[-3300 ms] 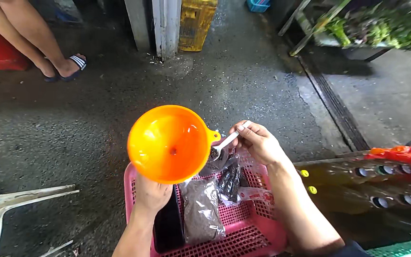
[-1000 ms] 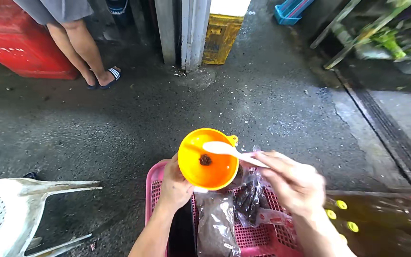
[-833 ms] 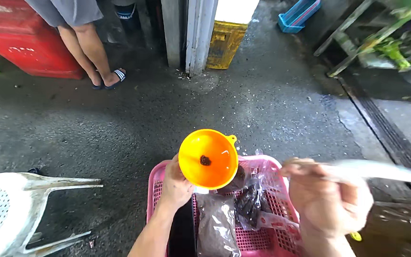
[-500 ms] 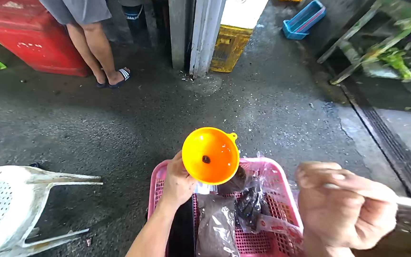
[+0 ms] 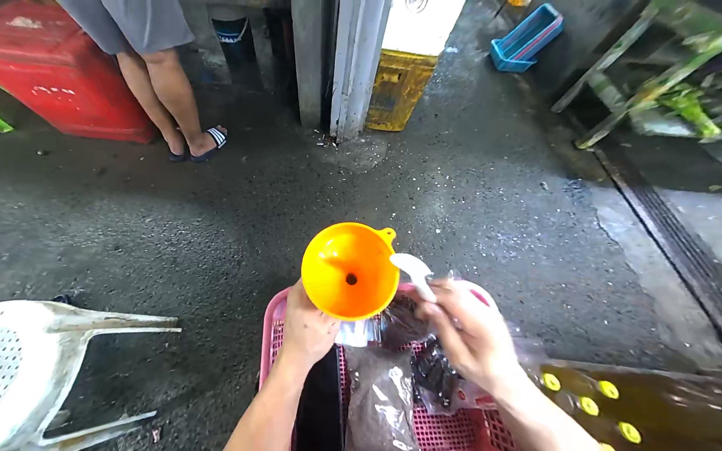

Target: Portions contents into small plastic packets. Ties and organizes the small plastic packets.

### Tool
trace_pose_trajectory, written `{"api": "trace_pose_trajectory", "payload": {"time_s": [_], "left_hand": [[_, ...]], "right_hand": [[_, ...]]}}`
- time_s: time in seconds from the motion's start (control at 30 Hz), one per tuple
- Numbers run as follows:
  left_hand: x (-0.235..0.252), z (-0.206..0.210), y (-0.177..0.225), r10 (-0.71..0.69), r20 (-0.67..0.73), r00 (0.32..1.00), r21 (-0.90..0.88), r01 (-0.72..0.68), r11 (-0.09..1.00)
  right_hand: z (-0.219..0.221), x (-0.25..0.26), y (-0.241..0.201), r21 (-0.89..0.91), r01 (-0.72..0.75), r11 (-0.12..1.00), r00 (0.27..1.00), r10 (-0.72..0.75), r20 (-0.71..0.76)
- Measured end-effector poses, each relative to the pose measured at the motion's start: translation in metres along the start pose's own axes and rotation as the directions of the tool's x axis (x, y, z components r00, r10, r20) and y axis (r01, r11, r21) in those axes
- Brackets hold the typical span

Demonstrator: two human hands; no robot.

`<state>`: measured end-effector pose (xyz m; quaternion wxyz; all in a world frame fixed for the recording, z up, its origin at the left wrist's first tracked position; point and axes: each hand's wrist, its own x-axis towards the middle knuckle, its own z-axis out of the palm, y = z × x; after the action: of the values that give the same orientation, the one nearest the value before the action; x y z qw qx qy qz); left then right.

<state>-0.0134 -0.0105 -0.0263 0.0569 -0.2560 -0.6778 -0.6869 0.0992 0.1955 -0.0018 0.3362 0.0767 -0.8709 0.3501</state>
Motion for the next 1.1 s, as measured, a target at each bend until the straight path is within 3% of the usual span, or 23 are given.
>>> {"api": "trace_pose_trajectory", "payload": {"time_s": [0.13, 0.27, 0.4, 0.53, 0.6, 0.7, 0.77, 0.87, 1.0, 1.1], "left_hand": [[-0.003, -0.004, -0.005, 0.0, -0.007, 1.0, -0.004, 0.0, 1.0], [0.002, 0.0, -0.002, 0.03, 0.001, 1.0, 0.047, -0.03, 0.998], [-0.002, -0.007, -0.006, 0.044, -0.003, 0.999, 0.105, -0.044, 0.994], [0.0, -0.004, -0.004, -0.001, 0.002, 1.0, 0.131, 0.001, 0.991], [0.002, -0.005, -0.004, 0.041, 0.003, 0.999, 0.089, -0.041, 0.995], [0.0, -0.008, -0.009, 0.076, 0.023, 0.997, 0.104, -0.078, 0.991], [0.004, -0.006, -0.01, 0.075, 0.006, 0.997, 0.13, -0.075, 0.989], [0.007, -0.005, -0.009, 0.127, -0.083, 0.988, 0.159, -0.113, 0.981], [0.005, -0.013, -0.016, 0.134, -0.118, 0.984, 0.157, -0.114, 0.981], [0.006, -0.009, -0.015, 0.124, -0.116, 0.985, 0.114, -0.111, 0.987]], "right_hand": [[-0.027, 0.012, -0.021, 0.129, 0.073, 0.989, 0.974, -0.043, -0.22], [0.001, 0.004, 0.001, 0.032, 0.027, 0.999, 0.998, -0.029, 0.054], [-0.012, 0.004, -0.023, 0.091, 0.037, 0.995, 0.998, -0.032, -0.057], [0.003, 0.006, -0.014, 0.008, -0.005, 1.0, 0.995, 0.004, 0.104], [-0.008, 0.006, -0.03, 0.031, -0.007, 0.999, 0.999, 0.005, 0.052], [-0.023, 0.01, -0.051, 0.125, 0.091, 0.988, 0.985, -0.071, -0.157], [-0.012, 0.009, -0.036, 0.089, 0.093, 0.992, 0.989, -0.082, -0.12], [0.002, 0.004, -0.007, -0.033, 0.03, 0.999, 0.994, -0.026, 0.108], [-0.031, 0.015, -0.036, 0.116, 0.071, 0.991, 0.99, -0.056, -0.128], [-0.015, 0.013, -0.027, 0.074, 0.108, 0.991, 0.993, -0.104, -0.058]]}}
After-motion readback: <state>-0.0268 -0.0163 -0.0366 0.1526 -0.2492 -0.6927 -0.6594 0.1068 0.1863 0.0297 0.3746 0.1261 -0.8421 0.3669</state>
